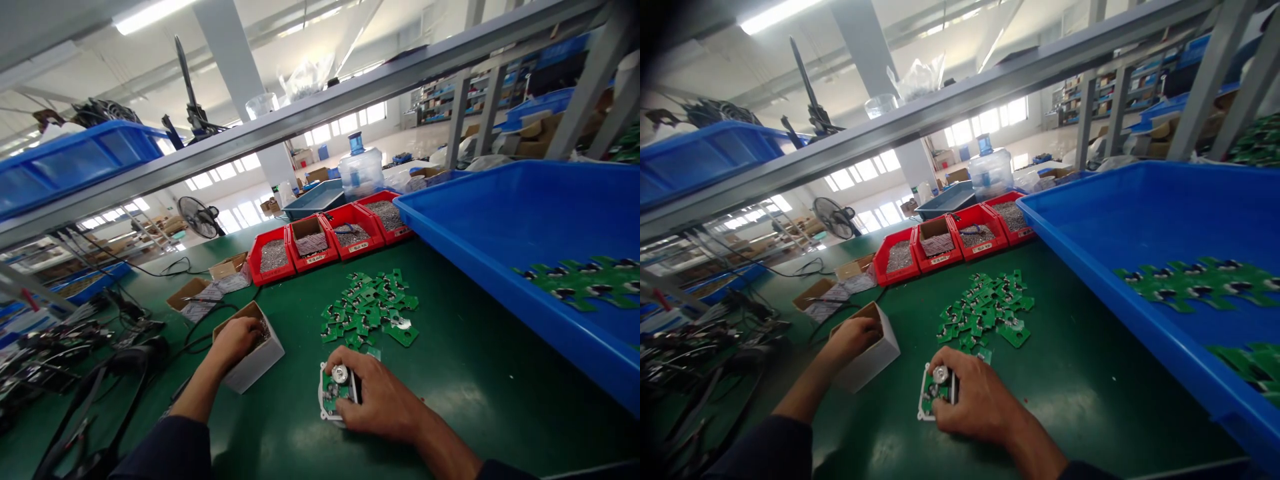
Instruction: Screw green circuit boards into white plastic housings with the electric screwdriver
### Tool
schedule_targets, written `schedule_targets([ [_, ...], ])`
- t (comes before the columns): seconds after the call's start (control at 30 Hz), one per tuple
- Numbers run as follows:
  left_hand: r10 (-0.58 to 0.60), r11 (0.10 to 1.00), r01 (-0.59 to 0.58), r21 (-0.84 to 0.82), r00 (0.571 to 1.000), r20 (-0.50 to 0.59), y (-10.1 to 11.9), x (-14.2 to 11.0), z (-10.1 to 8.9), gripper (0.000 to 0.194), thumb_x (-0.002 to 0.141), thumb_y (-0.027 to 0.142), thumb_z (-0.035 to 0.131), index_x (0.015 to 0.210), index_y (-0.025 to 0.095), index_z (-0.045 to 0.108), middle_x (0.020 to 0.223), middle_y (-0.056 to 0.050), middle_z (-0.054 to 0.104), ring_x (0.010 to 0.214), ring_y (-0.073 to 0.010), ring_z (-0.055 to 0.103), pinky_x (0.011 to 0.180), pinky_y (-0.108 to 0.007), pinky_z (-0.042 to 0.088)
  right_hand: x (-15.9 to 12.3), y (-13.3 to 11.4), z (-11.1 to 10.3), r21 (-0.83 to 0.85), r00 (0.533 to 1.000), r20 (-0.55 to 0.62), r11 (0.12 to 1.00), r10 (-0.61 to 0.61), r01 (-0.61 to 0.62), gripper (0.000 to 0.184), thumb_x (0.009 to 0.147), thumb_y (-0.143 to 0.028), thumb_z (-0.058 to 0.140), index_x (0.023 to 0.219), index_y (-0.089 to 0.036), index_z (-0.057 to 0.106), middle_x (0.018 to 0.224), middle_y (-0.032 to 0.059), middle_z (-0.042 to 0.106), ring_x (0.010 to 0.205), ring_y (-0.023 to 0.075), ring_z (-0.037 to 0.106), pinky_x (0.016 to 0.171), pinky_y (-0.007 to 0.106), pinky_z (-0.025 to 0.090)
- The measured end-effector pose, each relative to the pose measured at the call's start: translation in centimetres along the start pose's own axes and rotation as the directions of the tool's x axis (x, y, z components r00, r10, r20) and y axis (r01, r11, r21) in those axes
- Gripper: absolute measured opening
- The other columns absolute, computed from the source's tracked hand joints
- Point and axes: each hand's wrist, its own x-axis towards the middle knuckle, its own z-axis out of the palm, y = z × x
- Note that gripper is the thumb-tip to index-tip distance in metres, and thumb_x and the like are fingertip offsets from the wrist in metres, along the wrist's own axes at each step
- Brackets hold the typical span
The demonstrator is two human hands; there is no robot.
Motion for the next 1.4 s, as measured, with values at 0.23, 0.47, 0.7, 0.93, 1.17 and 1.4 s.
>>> schedule_targets([
  [0.23, -0.012, 0.986, -0.022, -0.168, 0.980, -0.198, 0.5, -1.3, -0.8, 0.023, 0.090, 0.031, 0.053, 0.094, 0.020, 0.073, 0.098, -0.005, 0.076, 0.091, -0.0224, 0.070, 0.079, -0.028, 0.050, 0.0, 0.0, 0.1, 0.003, 1.000, -0.009, 1.000, 0.003, -0.003, 0.037, 0.062, -0.013, 0.060, 0.098, -0.023, 0.062, 0.076, -0.0038, 0.060, 0.067, 0.0147, 0.053, 0.061, 0.024, 0.038],
  [0.47, 0.314, 0.862, -0.386, -0.329, 0.915, -0.251, 8.1, -8.7, -0.7, 0.019, 0.092, 0.036, 0.058, 0.088, 0.023, 0.071, 0.092, -0.002, 0.071, 0.084, -0.0174, 0.065, 0.076, -0.025, 0.048, 0.1, 0.6, 0.3, 0.028, 0.998, -0.036, 0.998, -0.054, 0.055, 0.037, 0.062, -0.014, 0.061, 0.098, -0.024, 0.062, 0.077, -0.0054, 0.059, 0.066, 0.0132, 0.052, 0.062, 0.023, 0.038],
  [0.7, 0.445, 0.813, -0.419, -0.405, 0.895, -0.035, 12.9, -10.8, 0.2, 0.015, 0.090, 0.022, 0.062, 0.076, 0.021, 0.065, 0.079, 0.001, 0.066, 0.074, -0.0134, 0.062, 0.069, -0.024, 0.042, 0.0, 0.9, 0.5, 0.041, 0.994, -0.058, 0.995, -0.092, 0.094, 0.032, 0.061, -0.013, 0.061, 0.092, -0.023, 0.060, 0.076, -0.0060, 0.058, 0.067, 0.0126, 0.052, 0.061, 0.022, 0.037],
  [0.93, 0.454, 0.842, -0.422, -0.337, 0.891, 0.020, 13.1, -10.5, 0.0, 0.015, 0.089, 0.025, 0.060, 0.077, 0.021, 0.068, 0.078, 0.000, 0.067, 0.075, -0.0148, 0.063, 0.068, -0.025, 0.041, 0.1, 1.0, 0.6, 0.042, 0.991, -0.076, 0.992, -0.113, 0.116, 0.030, 0.063, -0.015, 0.062, 0.092, -0.023, 0.061, 0.078, -0.0051, 0.060, 0.069, 0.0131, 0.054, 0.062, 0.022, 0.037],
  [1.17, 0.396, 0.898, -0.352, -0.263, 0.908, 0.137, 14.8, -10.1, -1.5, 0.016, 0.083, 0.023, 0.058, 0.075, 0.017, 0.070, 0.069, 0.001, 0.065, 0.063, -0.0131, 0.055, 0.058, -0.024, 0.034, 0.0, 1.1, 0.6, 0.048, 0.991, -0.069, 0.992, -0.114, 0.118, 0.027, 0.063, -0.016, 0.062, 0.089, -0.023, 0.060, 0.076, -0.0053, 0.059, 0.067, 0.0130, 0.053, 0.059, 0.022, 0.036],
  [1.4, 0.406, 0.890, -0.345, -0.297, 0.897, 0.175, 14.1, -9.6, -2.6, 0.020, 0.082, 0.036, 0.067, 0.073, 0.018, 0.070, 0.071, 0.002, 0.065, 0.065, -0.0141, 0.057, 0.058, -0.024, 0.037, 0.2, 1.0, 0.5, 0.036, 0.991, -0.077, 0.993, -0.112, 0.115, 0.032, 0.063, -0.016, 0.063, 0.094, -0.024, 0.062, 0.077, -0.0055, 0.059, 0.067, 0.0128, 0.052, 0.060, 0.022, 0.037],
])
